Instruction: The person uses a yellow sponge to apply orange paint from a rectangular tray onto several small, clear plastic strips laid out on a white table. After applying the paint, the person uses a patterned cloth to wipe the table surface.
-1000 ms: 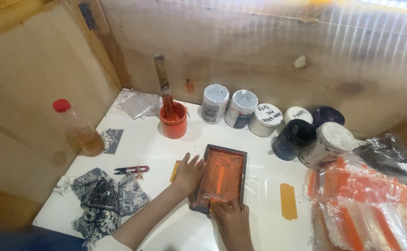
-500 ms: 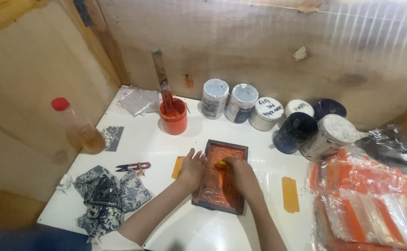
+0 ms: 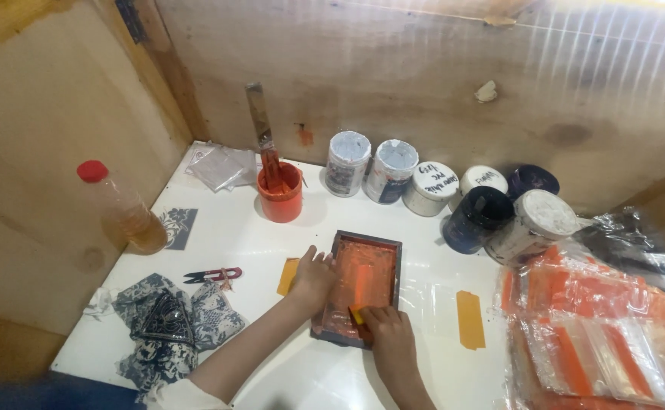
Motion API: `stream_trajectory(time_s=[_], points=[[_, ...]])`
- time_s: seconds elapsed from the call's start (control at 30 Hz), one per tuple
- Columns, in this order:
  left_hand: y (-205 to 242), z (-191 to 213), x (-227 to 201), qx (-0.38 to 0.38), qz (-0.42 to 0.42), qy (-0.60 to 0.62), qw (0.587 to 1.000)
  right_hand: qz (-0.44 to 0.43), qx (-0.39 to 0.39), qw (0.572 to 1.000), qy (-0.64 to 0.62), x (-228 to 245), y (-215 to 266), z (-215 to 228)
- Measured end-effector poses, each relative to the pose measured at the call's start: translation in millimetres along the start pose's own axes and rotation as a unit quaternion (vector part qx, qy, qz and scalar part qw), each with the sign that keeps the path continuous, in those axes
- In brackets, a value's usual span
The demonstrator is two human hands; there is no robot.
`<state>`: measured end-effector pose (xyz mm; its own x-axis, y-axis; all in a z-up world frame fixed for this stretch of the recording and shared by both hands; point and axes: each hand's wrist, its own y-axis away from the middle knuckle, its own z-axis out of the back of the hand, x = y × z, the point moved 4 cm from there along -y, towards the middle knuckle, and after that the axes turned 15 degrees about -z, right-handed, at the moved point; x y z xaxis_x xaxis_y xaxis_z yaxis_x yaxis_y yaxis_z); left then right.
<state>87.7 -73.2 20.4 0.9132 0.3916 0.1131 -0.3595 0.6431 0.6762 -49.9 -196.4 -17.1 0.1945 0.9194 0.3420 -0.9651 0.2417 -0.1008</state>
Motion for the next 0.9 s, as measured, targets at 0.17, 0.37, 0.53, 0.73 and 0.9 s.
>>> stream_trajectory(time_s=[0.17,0.37,0.53,0.73,0.9], points=[[5,0,-1,-0.011,0.006,-0.004,1.0,-0.009,0.075,0.996,-0.05,15,-5,42],[7,0,-1,-0.01,0.009,-0.015,1.0,-0.117,0.078,0.987,-0.079,15,-56,55],[-14,-17,6,-0.016,0.019,0.003,1.0,-0.042,-0.004,0.999,-0.033,30,-53,34],[-2,-4,3,-0.013,-0.007,-0.007,1.0,-0.035,0.015,0.999,-0.027,24,-1,20],[0,-3,0,-0.039,0.002,0.0,0.999,-0.134,0.041,0.99,0.015,16,-50,43]])
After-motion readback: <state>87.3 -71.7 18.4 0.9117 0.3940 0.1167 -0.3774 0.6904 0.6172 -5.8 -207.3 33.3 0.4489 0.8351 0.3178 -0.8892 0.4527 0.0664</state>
